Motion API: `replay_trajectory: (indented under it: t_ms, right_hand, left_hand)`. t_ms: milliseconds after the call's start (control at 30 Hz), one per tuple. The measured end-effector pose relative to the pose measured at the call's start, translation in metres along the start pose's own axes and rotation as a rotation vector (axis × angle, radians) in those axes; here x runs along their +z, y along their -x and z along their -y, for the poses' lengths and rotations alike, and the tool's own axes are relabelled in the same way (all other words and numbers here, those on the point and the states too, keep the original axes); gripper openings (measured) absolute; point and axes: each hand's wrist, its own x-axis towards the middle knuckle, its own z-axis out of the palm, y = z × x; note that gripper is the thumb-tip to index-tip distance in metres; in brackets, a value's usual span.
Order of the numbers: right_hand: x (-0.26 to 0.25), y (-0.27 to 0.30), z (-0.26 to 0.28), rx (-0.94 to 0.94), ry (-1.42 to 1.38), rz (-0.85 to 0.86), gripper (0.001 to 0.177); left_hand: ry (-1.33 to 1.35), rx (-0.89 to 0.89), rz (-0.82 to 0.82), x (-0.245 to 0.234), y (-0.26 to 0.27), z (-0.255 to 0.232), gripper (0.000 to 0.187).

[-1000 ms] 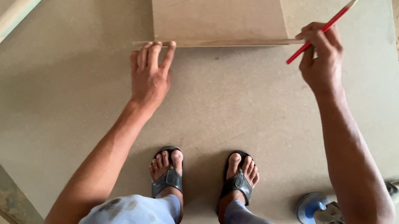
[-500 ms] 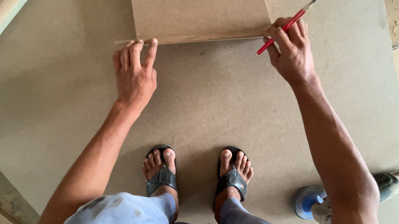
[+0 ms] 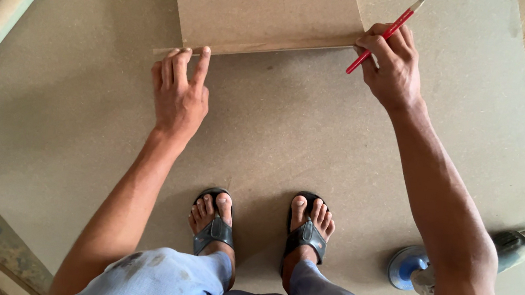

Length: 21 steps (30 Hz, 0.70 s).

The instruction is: The person marks lines on a piece of wood using a pencil and a wooden straightedge, frequently repositioning the straightedge and drawing multiple intersecting lines.

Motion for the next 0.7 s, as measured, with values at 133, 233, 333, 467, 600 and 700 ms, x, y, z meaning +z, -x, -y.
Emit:
replay_trajectory:
  t_ms: [133,233,333,467,600,700]
  right_hand:
    - [-0.009,-0.004,0.003,-0.047,0.025,-0.003,0.019]
    - [-0.01,-0.006,0.003,-0.045,0.053,0.041,0.016]
    - [-0.007,-0.005,0.001,-0.074,0.026,0.008,0.016]
    - [-0.007,-0.008,0.0,-0.068,0.027,-0.004,0.015]
    - [-0.012,-0.008,0.01,-0.011,-0.01,0.011,0.021]
    - [-0.012,-0.012,0.011,-0.035,0.004,-0.021,0.024]
  left_hand:
    - [0.015,0.035,0.173,-0.037,-0.025,0.0,0.05]
    - [0.049,0.028,0.393,-0.073,-0.06,0.001,0.039]
    - [0.062,0.172,0.525,-0.093,-0.105,-0.014,0.036]
    - [0.001,0.483,0.733,-0.083,-0.145,-0.076,0.027]
    - [0.119,0.436,0.409,-0.035,-0.154,-0.15,0.031]
    - [0.257,0.23,0.141,0.003,-0.139,-0.179,0.035]
